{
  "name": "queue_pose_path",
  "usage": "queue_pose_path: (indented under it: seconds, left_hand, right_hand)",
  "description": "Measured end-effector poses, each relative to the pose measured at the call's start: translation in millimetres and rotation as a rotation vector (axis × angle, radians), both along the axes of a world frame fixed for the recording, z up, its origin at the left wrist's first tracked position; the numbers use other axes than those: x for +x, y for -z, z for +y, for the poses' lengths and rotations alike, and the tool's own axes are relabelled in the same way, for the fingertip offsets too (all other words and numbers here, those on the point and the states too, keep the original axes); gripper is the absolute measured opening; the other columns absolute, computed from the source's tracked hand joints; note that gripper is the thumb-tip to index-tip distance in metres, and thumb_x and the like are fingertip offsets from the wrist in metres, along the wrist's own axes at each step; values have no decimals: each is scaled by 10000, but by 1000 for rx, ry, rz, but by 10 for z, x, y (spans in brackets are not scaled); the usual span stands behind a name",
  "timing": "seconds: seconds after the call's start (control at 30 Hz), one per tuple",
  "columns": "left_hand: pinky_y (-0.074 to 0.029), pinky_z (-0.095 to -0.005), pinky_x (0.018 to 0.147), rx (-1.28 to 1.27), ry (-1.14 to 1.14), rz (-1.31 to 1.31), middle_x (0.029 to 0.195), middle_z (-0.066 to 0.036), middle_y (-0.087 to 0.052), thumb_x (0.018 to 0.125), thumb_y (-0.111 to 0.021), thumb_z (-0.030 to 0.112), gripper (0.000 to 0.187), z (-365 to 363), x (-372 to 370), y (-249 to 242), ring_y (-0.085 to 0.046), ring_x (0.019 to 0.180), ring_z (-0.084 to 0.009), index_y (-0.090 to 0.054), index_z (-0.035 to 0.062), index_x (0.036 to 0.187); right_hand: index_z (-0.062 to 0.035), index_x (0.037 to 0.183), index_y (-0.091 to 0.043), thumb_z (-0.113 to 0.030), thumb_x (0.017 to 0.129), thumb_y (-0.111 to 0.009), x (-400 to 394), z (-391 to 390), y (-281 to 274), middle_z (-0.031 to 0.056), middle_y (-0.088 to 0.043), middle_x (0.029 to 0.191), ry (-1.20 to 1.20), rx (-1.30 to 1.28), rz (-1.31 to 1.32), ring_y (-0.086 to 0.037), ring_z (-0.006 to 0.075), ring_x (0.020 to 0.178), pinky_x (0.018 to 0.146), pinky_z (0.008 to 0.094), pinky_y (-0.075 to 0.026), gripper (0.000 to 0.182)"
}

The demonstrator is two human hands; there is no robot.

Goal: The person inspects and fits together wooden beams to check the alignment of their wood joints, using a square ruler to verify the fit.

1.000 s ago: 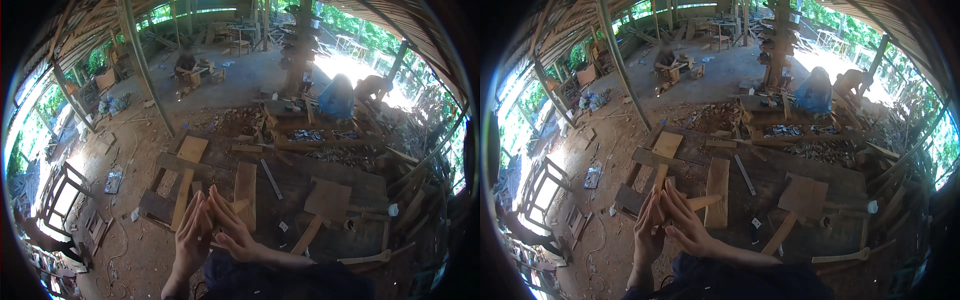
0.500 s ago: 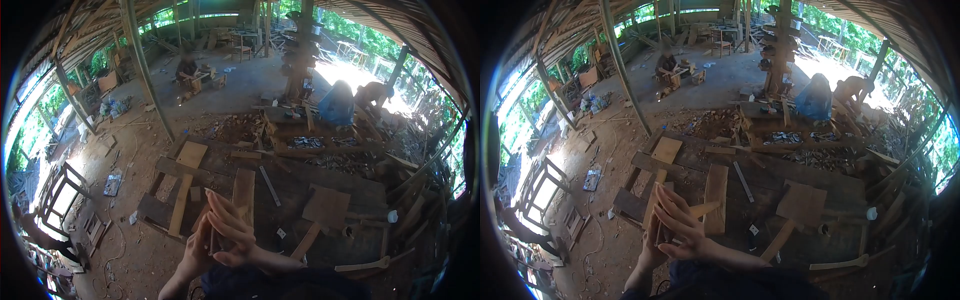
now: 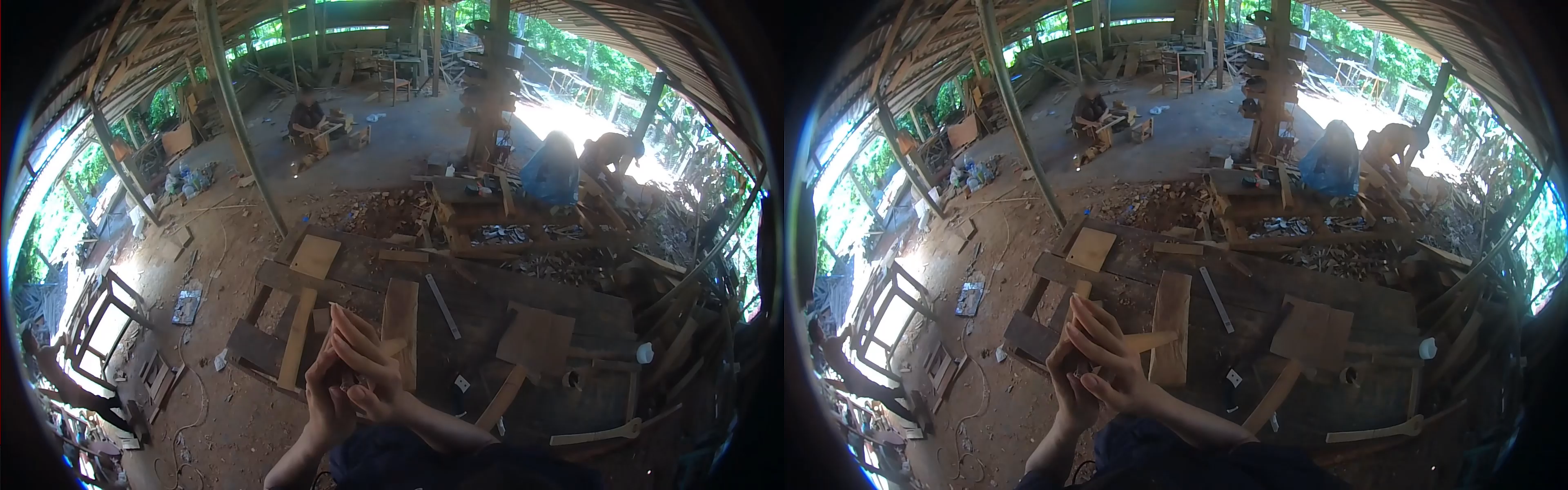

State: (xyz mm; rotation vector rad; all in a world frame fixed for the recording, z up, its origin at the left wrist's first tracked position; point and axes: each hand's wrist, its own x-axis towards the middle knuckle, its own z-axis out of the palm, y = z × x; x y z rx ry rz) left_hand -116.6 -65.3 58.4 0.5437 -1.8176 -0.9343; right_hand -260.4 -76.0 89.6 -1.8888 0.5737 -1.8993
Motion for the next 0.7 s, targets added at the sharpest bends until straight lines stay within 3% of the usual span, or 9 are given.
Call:
queue_pose_path:
  seconds: [0.1,0.2,0.33,0.43,0.47,0.53,0.57,0.7]
  left_hand:
    - [-375,-477,1128,-43,-33,24,1593,-248,-219,1088,-341,394,576,-27,-24,7,-327,1458,-364,-145,67,1520]
    - [-356,-492,1139,-51,-75,76,1588,-276,-223,1089,-322,393,539,-49,-74,-32,-312,1457,-407,-181,56,1486]
    - [-331,-512,1155,-62,-137,143,1582,-313,-229,1090,-297,392,499,-69,-145,-92,-290,1455,-463,-231,43,1440]
    - [-323,-513,1151,-106,-251,134,1579,-298,-241,1085,-230,466,482,-135,-187,-156,-360,1421,-409,-273,89,1383]
    - [-323,-513,1151,-107,-250,131,1579,-298,-241,1085,-230,466,482,-174,-186,-169,-360,1421,-409,-273,89,1383]
    - [-384,-549,1119,-428,-339,-9,1513,-294,-330,1091,-308,374,411,-246,-165,-180,-328,1429,-448,-258,89,1382]
    - [-384,-549,1119,-426,-334,-13,1513,-294,-330,1091,-308,374,411,-249,-171,-179,-328,1429,-448,-258,89,1382]
    - [-426,-545,1095,-461,-483,60,1425,-269,-407,1076,-367,379,397,-267,-298,-205,-411,1361,-448,-309,63,1309]
  right_hand:
    - [-45,1460,-505,-378,985,-545,13,19,-70,276,-295,1590,29,-41,21,-274,462,1474,1165,537,-263,582]
    - [-32,1467,-488,-424,1025,-498,11,4,-45,350,-300,1551,87,-106,73,-265,507,1461,1153,534,-299,591]
    - [-45,1480,-476,-379,1003,-533,19,-86,306,311,-277,1581,52,56,52,-273,476,1470,1155,532,-294,584]
    - [-35,1493,-454,-325,982,-564,49,-115,423,278,-267,1601,57,176,36,-275,454,1476,1162,531,-279,597]
    - [-34,1501,-440,-319,984,-561,54,-120,405,276,-263,1603,75,211,35,-277,454,1475,1161,529,-283,603]
    - [-14,1498,-433,-365,1012,-512,102,-27,203,277,-277,1597,55,153,29,-297,454,1465,1156,519,-296,605]
    - [5,1494,-426,-411,1039,-463,118,30,77,278,-292,1590,35,95,30,-318,455,1456,1152,508,-308,618]
    - [44,1489,-408,-382,1042,-455,129,115,67,268,-299,1591,-11,124,42,-332,438,1454,1153,499,-307,620]
